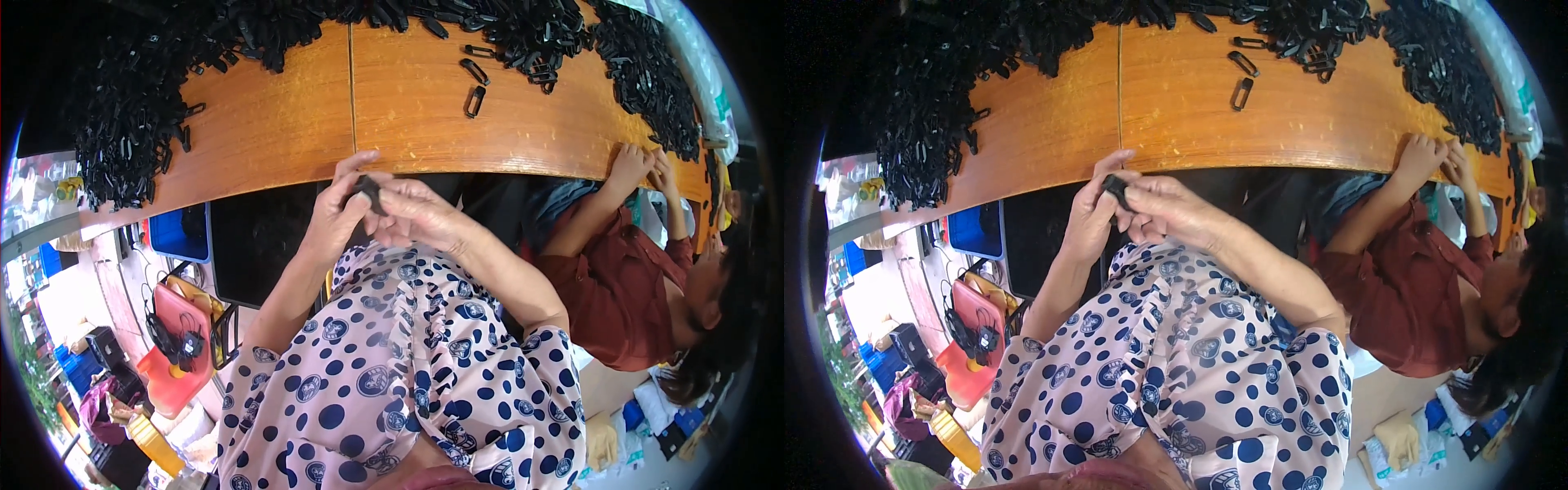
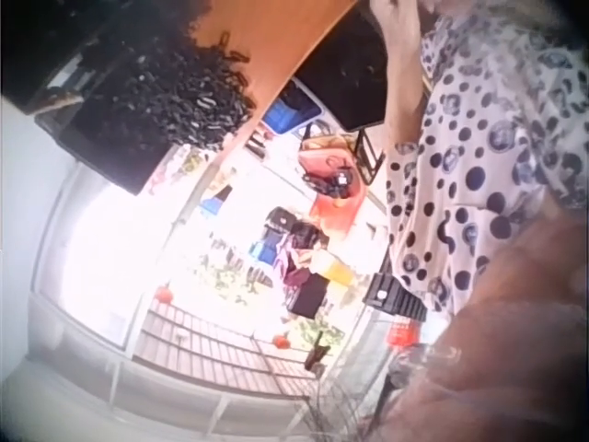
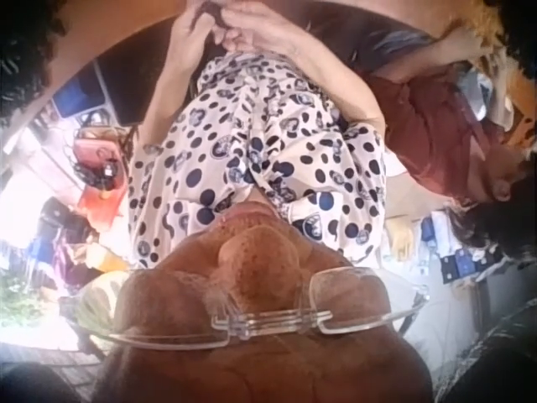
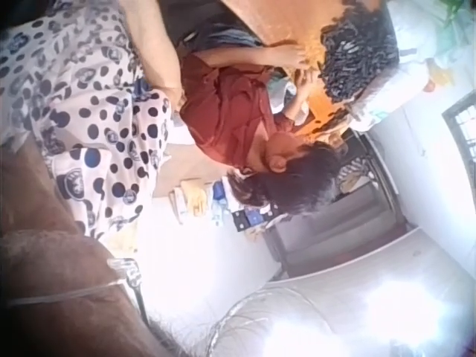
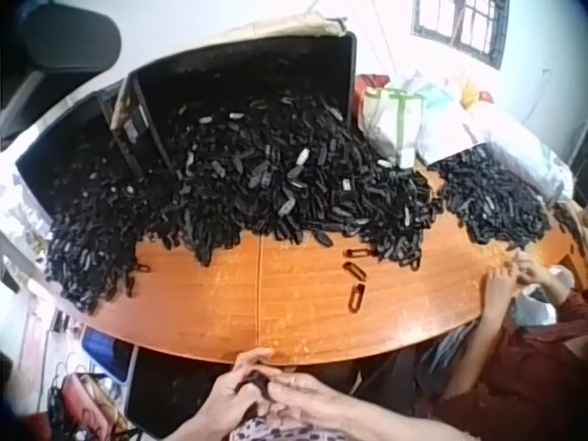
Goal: The person repeatedly picks up plastic parts from piles on the table, joins the pieces together by hand, and drops the assembled components into a bin.
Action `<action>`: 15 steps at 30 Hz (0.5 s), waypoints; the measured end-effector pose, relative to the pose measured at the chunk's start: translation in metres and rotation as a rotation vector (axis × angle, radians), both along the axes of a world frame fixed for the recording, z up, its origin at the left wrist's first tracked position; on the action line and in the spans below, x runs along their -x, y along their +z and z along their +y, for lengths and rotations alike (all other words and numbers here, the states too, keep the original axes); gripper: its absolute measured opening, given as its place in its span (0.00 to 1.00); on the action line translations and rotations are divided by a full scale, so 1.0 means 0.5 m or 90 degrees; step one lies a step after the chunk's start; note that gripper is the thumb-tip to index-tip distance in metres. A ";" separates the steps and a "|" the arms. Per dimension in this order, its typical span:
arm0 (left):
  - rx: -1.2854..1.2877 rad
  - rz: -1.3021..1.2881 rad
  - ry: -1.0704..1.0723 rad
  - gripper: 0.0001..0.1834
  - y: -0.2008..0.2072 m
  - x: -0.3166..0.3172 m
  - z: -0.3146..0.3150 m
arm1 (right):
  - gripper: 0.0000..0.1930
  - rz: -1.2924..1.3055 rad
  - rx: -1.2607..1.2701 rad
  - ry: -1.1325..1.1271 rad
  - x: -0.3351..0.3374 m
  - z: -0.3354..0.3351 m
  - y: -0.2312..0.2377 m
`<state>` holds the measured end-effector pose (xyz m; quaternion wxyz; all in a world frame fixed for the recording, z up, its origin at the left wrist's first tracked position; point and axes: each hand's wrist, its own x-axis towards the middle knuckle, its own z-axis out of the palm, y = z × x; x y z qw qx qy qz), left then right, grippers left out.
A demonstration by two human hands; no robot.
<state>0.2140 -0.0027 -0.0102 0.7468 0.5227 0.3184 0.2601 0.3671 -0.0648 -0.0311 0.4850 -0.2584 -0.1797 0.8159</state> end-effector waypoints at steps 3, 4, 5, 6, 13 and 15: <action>-0.046 0.007 0.042 0.13 -0.027 0.053 -0.011 | 0.19 -0.072 0.013 0.018 0.050 0.015 -0.006; -0.075 0.025 0.049 0.12 -0.025 0.066 -0.014 | 0.19 -0.081 -0.004 0.077 0.048 0.022 0.010; -0.105 0.044 0.056 0.13 -0.025 0.082 -0.016 | 0.20 -0.099 0.007 0.114 0.051 0.022 0.011; -0.124 0.101 0.043 0.08 -0.044 0.118 -0.016 | 0.21 -0.165 -0.024 0.171 0.053 0.030 0.023; -0.668 0.734 0.009 0.12 -0.005 0.326 0.030 | 0.22 -0.941 -0.333 -0.059 -0.153 0.049 0.052; -0.775 0.708 0.075 0.12 0.018 0.313 0.074 | 0.21 -1.141 -0.360 -0.088 -0.226 0.063 0.056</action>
